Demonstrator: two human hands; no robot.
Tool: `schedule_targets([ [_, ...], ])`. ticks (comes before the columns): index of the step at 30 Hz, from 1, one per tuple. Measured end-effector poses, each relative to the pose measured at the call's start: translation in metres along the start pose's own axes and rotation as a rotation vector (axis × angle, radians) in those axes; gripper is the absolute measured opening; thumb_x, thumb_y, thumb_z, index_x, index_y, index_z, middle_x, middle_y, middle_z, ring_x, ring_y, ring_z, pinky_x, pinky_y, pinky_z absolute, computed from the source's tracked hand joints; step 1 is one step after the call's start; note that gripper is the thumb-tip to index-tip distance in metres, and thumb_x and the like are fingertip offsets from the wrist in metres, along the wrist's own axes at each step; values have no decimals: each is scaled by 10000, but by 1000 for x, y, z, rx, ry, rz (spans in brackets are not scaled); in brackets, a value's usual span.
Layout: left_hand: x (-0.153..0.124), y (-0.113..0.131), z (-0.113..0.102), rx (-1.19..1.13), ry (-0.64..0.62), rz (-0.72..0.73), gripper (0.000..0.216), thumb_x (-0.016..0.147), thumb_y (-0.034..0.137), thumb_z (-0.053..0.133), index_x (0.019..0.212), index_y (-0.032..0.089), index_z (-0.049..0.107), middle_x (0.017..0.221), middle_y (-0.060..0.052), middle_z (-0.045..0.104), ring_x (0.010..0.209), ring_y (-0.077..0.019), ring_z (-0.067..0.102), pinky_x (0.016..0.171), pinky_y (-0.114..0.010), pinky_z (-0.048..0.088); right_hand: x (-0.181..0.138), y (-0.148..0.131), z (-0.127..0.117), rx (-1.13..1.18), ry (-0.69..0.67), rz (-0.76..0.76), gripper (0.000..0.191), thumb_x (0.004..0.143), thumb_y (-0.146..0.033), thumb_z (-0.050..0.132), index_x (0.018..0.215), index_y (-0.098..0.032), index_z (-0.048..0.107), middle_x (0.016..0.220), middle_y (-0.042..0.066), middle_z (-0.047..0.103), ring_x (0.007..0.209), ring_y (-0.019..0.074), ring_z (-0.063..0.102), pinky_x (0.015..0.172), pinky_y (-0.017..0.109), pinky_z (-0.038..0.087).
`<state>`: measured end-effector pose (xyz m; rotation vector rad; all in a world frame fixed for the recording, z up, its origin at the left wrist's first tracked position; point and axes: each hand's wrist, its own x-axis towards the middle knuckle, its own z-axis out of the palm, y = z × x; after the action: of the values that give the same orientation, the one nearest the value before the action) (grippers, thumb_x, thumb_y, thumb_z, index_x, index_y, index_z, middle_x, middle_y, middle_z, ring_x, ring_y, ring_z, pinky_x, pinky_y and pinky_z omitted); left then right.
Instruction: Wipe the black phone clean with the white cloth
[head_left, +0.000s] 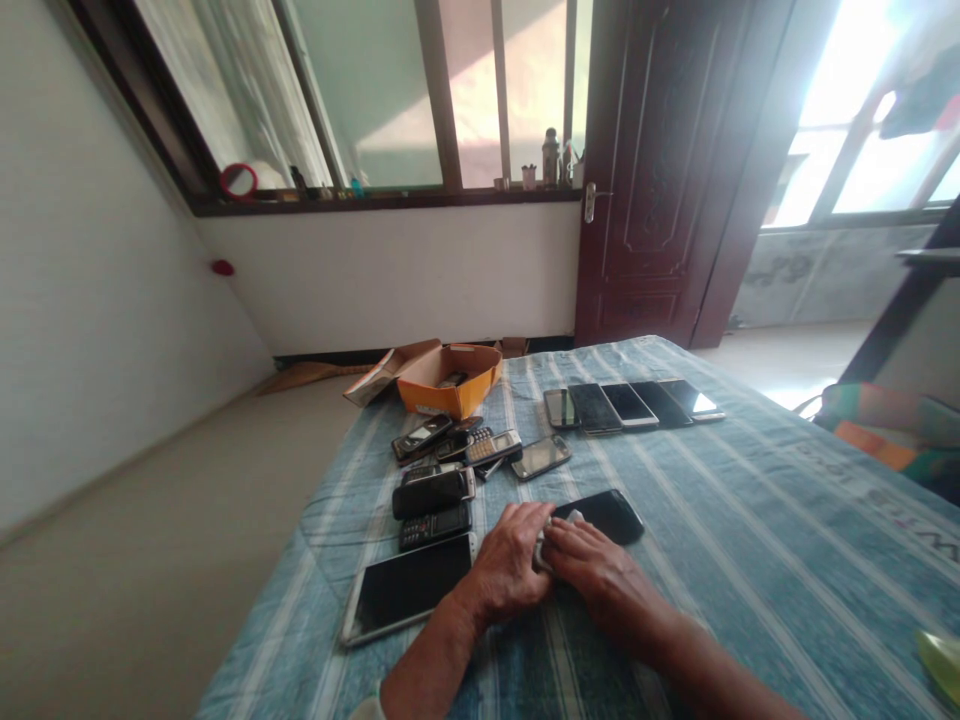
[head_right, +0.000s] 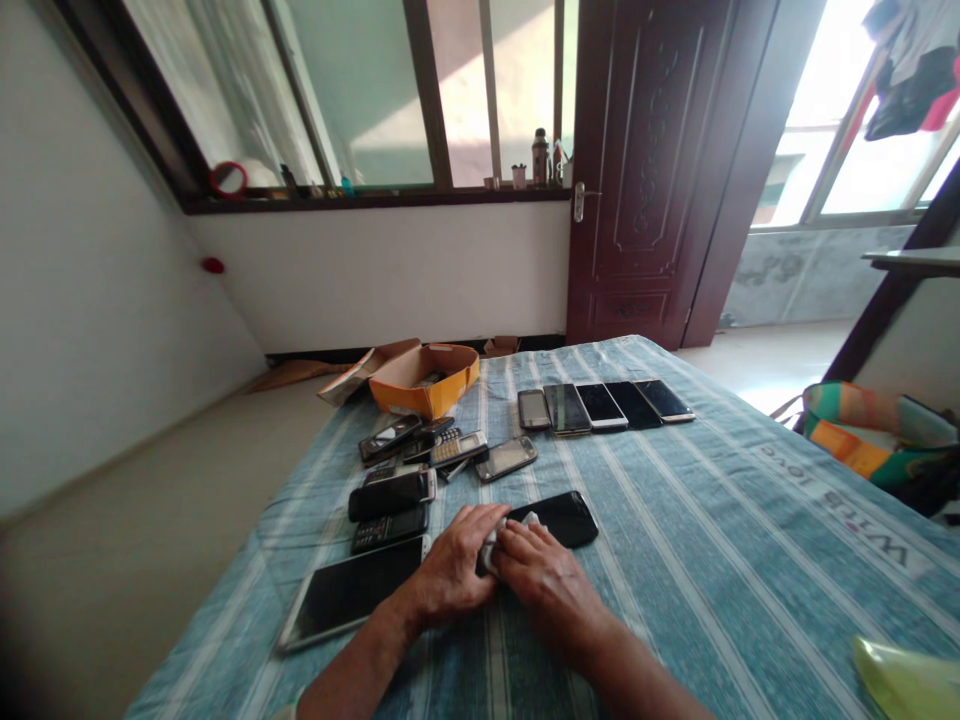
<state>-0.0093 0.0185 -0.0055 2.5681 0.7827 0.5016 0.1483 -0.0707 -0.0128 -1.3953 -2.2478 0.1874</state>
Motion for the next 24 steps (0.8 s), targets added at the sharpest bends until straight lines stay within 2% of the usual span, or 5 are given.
schedule_targets([
  [5, 0, -2, -1, -6, -27, -4, 690, 575, 140, 563, 1261, 154, 492, 1232, -113, 574, 1100, -282, 514, 993, -443, 421, 1, 0, 0, -7, 9, -10, 452, 923, -78, 400, 1322, -258, 514, 1340, 83, 547, 1311, 199, 413, 1103, 437, 311],
  [10, 1, -1, -2, -21, -42, -7, 694, 585, 173, 595, 1269, 195, 486, 1229, -98, 571, 1118, -283, 503, 987, -445, 421, -4, 2, -7, -26, 17, 41, 453, 915, -74, 415, 1296, -285, 540, 1327, 53, 561, 1281, 191, 452, 1105, 422, 316],
  [14, 0, 0, -3, -24, -50, -10, 713, 580, 171, 591, 1283, 197, 478, 1241, -94, 564, 1122, -286, 499, 1006, -453, 404, 0, 1, 1, -44, 37, 7, 451, 916, -80, 426, 1322, -256, 515, 1319, 67, 566, 1291, 185, 437, 1102, 412, 323],
  [18, 0, 3, -6, -13, -71, -9, 721, 573, 167, 572, 1287, 148, 475, 1245, -115, 560, 1124, -286, 493, 1008, -434, 408, 6, -1, 14, -34, 61, -36, 433, 922, -102, 425, 1335, -208, 501, 1307, 101, 568, 1300, 211, 422, 1092, 434, 334],
  [24, 1, 6, -9, -5, -103, -30, 742, 571, 200, 595, 1296, 115, 465, 1259, -138, 551, 1132, -293, 486, 1021, -437, 399, 2, 1, 14, 9, 50, 11, 432, 917, -76, 394, 1299, -220, 535, 1307, 104, 564, 1294, 218, 429, 1095, 445, 320],
])
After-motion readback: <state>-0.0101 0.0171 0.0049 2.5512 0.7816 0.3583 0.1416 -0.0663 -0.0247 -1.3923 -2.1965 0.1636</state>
